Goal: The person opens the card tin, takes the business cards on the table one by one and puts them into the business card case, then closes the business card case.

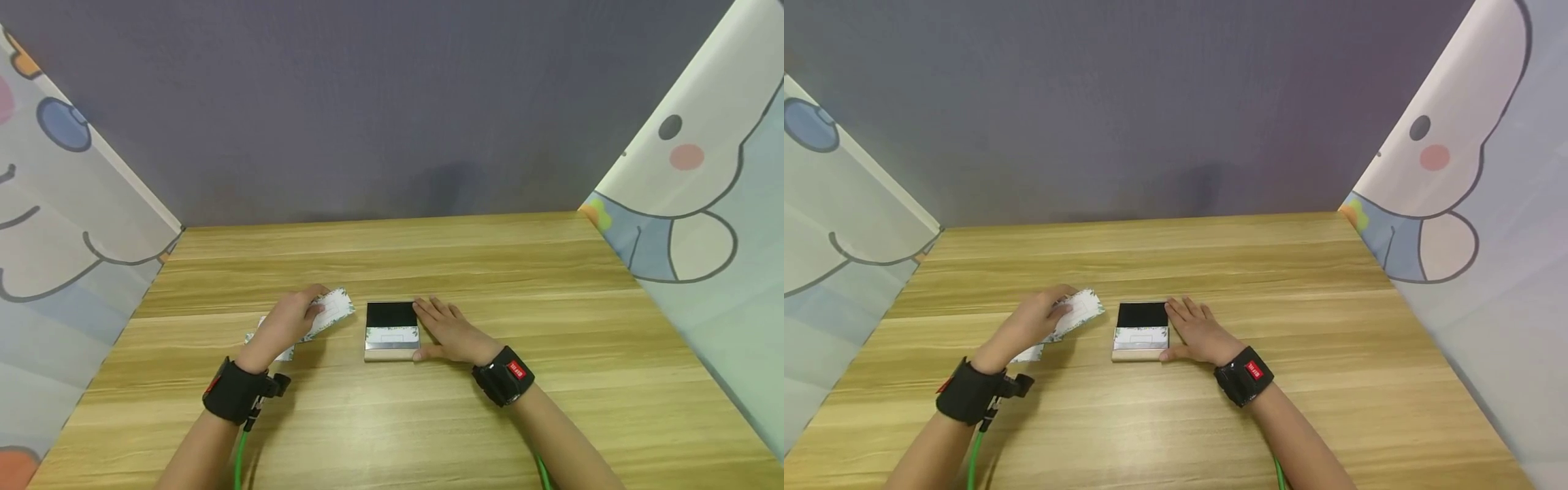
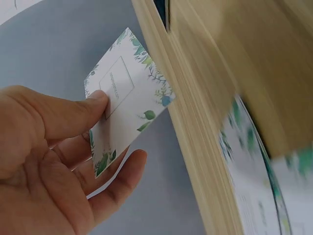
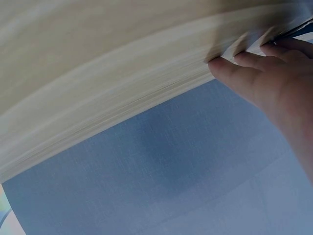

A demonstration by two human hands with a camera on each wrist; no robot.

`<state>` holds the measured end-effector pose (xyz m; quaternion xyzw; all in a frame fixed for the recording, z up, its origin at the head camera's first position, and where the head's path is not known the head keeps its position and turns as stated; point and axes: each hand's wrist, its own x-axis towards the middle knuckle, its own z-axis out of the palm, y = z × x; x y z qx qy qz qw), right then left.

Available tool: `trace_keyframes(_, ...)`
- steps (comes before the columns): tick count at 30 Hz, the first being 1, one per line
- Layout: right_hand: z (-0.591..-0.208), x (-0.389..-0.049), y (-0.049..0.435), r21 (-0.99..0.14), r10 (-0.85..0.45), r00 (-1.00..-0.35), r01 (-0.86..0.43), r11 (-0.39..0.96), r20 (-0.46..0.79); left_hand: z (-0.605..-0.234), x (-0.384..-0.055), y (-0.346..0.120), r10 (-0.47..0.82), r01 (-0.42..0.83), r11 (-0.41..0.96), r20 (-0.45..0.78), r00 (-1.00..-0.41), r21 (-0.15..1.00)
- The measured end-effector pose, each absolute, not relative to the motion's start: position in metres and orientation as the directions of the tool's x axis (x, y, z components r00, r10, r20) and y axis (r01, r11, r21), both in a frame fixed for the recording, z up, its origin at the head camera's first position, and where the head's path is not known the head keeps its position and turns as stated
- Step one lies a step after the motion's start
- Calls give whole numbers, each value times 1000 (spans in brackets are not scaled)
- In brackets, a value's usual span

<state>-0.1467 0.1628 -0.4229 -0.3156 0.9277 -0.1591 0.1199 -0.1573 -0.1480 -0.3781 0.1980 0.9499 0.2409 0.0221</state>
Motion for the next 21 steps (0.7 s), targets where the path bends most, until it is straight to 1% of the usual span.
trace_keyframes(9,-424,-147,162,-376,-620,-776,-544,750,-116,-376,-160,-116,454,435,771,79,-888,465)
trace_keyframes(21,-423,-147,162,-370,-607,-783,-529,764,-133,-375,-164,-75,537,521,696,124,-835,494)
